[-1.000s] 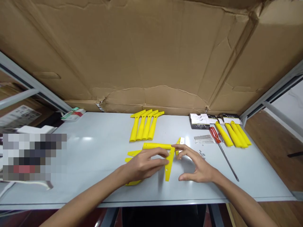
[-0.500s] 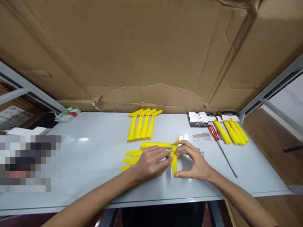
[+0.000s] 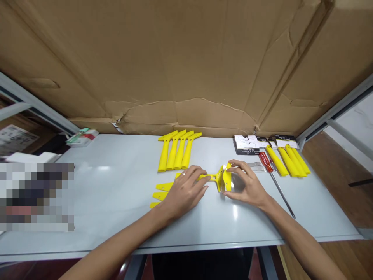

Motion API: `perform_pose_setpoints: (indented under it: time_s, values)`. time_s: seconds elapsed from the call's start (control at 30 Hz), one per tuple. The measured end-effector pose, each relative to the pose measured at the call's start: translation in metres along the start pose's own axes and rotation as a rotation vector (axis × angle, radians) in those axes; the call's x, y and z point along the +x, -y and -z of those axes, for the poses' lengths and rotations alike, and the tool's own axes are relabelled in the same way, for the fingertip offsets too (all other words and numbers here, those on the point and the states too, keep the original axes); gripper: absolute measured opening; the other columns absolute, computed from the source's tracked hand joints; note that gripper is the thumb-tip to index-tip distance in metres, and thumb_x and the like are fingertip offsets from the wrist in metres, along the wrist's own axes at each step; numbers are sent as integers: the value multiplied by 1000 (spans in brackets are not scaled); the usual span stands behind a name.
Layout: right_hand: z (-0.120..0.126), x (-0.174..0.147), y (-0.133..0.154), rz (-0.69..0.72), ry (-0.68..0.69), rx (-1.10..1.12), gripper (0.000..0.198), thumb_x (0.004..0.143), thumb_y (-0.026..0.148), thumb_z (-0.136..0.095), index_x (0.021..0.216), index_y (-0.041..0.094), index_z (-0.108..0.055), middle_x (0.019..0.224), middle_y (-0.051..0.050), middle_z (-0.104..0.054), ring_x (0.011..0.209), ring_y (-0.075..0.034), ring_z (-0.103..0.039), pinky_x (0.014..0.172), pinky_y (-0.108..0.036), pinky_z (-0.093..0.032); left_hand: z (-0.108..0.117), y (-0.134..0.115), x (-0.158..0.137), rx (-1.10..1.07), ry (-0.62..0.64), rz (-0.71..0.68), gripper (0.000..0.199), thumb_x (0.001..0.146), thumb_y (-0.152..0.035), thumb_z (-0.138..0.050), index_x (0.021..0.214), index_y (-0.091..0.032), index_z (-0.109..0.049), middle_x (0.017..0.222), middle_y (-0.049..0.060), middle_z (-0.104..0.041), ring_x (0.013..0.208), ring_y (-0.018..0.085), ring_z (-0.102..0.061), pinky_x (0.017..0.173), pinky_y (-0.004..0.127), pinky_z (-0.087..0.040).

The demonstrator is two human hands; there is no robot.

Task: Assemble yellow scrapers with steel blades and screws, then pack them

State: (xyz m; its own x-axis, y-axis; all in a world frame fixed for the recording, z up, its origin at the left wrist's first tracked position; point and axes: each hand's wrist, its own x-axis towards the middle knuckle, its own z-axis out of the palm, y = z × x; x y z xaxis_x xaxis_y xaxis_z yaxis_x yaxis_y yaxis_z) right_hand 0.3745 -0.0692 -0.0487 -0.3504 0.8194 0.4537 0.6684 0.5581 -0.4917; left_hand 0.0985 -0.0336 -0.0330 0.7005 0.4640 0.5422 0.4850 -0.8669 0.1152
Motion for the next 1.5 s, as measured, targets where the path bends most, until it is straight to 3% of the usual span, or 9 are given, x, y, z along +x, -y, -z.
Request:
perform_pose_setpoints:
  time_s: [0.13, 0.33, 0.6, 0.83, 1.0, 1.17, 1.27, 1.4, 1.5]
  values:
    - [-10, 1, -7, 17, 65, -196, 63, 77, 61, -84, 123, 22, -63, 136, -17, -60, 123, -37, -54, 102, -59, -51, -4, 13, -6, 33, 143, 68, 23, 100, -20, -61, 121, -14, -66, 125, 16, -64, 119, 35, -55, 92, 52, -54]
    - [-23, 1, -5, 33, 81, -264, 67, 81, 71, -76, 122, 20, -65, 136, -18, -61, 124, -39, -52, 101, -60, -51, -13, 17, -9, -1, 216, 49, 24, 103, -14, -54, 124, -18, -65, 117, 11, -68, 110, 29, -56, 89, 46, -53]
    - [-30, -1, -18, 87, 59, -242, 65, 79, 67, -79, 124, 20, -68, 142, -19, -61, 126, -38, -52, 100, -61, -54, -19, 24, -9, -231, 173, 37, 31, 104, -3, -43, 124, -16, -63, 111, 11, -64, 106, 23, -55, 88, 39, -57]
    - [-24, -3, -16, 134, 131, -170, 61, 89, 56, -74, 139, 23, -62, 153, -20, -49, 145, -40, -42, 108, -66, -50, -17, 24, -8, -238, 172, 42, 35, 99, 3, -43, 121, -14, -64, 111, 12, -64, 106, 24, -56, 89, 40, -58]
    - [-27, -3, -9, 101, 123, -143, 50, 90, 51, -75, 129, 20, -67, 136, -19, -59, 139, -39, -51, 107, -63, -54, -21, 18, -1, -222, 253, 20, 25, 100, -2, -46, 113, -13, -64, 109, 12, -66, 105, 25, -60, 89, 39, -59]
    - [-31, -5, -4, 119, 116, -132, 47, 87, 53, -78, 115, 16, -71, 129, -21, -63, 135, -39, -56, 105, -59, -57, -31, 10, 4, -111, 303, -115, 37, 104, -7, -45, 138, -13, -55, 125, 16, -65, 114, 27, -63, 95, 43, -59]
    - [-28, -7, -4, 130, 150, -144, 63, 86, 61, -76, 129, 16, -68, 142, -24, -58, 142, -41, -51, 109, -63, -53, -33, 11, 3, 0, 285, -192, 41, 105, -8, -42, 146, -12, -49, 139, 20, -62, 120, 29, -63, 100, 44, -57]
    - [-20, -6, -7, 166, 196, -97, 96, 78, 71, -76, 154, 18, -50, 154, -25, -51, 149, -41, -43, 112, -66, -49, -23, 17, 7, 45, 249, -293, 42, 103, -3, -45, 144, -7, -49, 139, 22, -64, 118, 30, -63, 100, 47, -56]
    - [-15, -1, -7, 186, 99, -70, 67, 96, 41, -73, 157, 28, -47, 151, -16, -58, 144, -34, -50, 110, -61, -52, -9, 17, 15, -44, 159, -295, 44, 102, -1, -44, 146, -6, -48, 139, 22, -64, 118, 30, -61, 99, 47, -58]
